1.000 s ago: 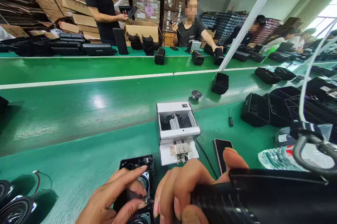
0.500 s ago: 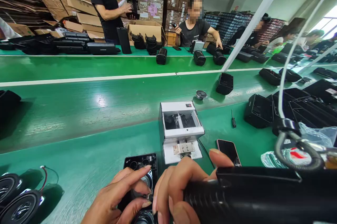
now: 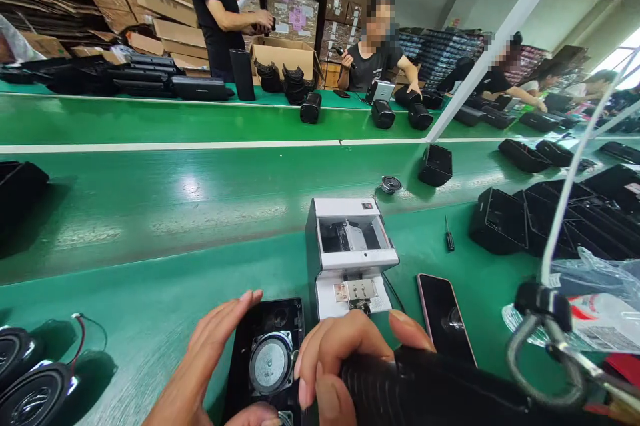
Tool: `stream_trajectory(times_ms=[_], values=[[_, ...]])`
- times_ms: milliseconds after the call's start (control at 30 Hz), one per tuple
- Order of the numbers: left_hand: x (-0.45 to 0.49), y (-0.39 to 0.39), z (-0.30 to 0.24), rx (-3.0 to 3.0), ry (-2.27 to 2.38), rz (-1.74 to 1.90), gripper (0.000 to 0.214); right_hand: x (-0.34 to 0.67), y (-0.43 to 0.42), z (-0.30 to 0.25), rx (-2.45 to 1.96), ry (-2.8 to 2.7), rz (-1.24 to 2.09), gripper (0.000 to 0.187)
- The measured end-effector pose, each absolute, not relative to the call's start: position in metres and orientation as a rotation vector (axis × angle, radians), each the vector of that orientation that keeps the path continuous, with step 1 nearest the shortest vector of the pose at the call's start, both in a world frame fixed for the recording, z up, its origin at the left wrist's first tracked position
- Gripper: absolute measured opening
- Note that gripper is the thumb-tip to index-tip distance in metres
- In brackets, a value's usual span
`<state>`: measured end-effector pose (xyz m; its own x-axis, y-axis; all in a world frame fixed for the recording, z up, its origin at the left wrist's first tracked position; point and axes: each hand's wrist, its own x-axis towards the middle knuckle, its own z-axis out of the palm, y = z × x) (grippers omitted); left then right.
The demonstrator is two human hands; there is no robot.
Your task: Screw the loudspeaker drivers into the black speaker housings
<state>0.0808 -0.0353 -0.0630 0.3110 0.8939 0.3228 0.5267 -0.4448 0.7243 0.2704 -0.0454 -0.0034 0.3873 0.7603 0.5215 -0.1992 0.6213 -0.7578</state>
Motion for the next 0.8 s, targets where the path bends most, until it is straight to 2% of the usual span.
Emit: stream_trajectory(times_ms=[67, 200, 333, 500, 800], values=[[0.081, -0.039, -0.067, 2.016, 1.314, 0.931, 0.116, 0.268, -0.040, -0.015, -0.687, -0.981, 0.622, 0.058], [0.085, -0.041, -0.073, 1.914, 1.355, 0.892, 0.090, 0.266, -0.032, -0.031, -0.693, -1.064, 0.622, 0.061], [0.087, -0.038, -0.077, 1.874, 1.368, 0.900, 0.076, 0.265, -0.027, -0.037, -0.701, -1.052, 0.636, 0.064], [0.087, -0.041, -0.091, 1.803, 1.380, 0.922, 0.069, 0.263, -0.023, -0.039, -0.734, -1.044, 0.627, 0.062], [0.089, -0.050, -0.104, 1.842, 1.359, 0.915, 0.071, 0.265, -0.025, -0.049, -0.818, -1.138, 0.587, 0.056]])
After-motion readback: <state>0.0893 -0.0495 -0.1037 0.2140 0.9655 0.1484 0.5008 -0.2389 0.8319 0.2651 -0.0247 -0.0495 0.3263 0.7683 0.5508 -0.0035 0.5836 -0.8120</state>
